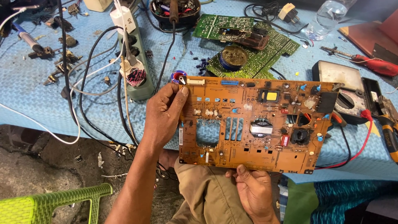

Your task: Testing various components and points on a circuit board using a multimeter for diagnostics.

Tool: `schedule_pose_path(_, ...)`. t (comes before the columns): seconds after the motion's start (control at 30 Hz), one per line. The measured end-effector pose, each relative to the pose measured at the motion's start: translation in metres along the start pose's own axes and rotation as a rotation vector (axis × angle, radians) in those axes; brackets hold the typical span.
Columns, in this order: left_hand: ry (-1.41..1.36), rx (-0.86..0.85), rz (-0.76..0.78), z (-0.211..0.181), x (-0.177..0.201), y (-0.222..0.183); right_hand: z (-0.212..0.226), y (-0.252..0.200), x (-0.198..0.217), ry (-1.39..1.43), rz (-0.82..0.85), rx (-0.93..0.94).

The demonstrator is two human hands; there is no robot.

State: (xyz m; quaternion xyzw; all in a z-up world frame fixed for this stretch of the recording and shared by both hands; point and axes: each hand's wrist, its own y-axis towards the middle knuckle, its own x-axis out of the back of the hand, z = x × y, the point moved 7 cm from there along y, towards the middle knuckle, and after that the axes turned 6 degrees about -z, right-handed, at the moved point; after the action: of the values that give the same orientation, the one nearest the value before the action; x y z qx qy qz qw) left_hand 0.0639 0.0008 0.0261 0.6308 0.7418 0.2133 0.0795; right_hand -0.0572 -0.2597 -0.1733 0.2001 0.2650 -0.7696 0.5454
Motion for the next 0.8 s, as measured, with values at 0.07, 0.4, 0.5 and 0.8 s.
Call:
schedule_pose_path(0.07, 0.003, 0.001, -0.005, 0.001, 0.0001, 0.0002, -0.0002, 0.0001, 0.0003, 0.024, -0.003, -0.004)
schedule_pose_path(0.4, -0.014, -0.007, -0.004, -0.0014, 0.0001, 0.0, -0.0019, 0.0006, 0.0024, 0.023, -0.015, 0.0)
schedule_pose_path(0.5, -0.009, -0.018, -0.003, -0.0015, 0.0003, 0.0, -0.0019, 0.0011, 0.0027, 0.023, -0.009, 0.005)
schedule_pose_path(0.8, -0.019, -0.001, 0.002, -0.001, -0.0003, -0.0004, -0.002, 0.0008, 0.0032, 0.019, -0.001, 0.008)
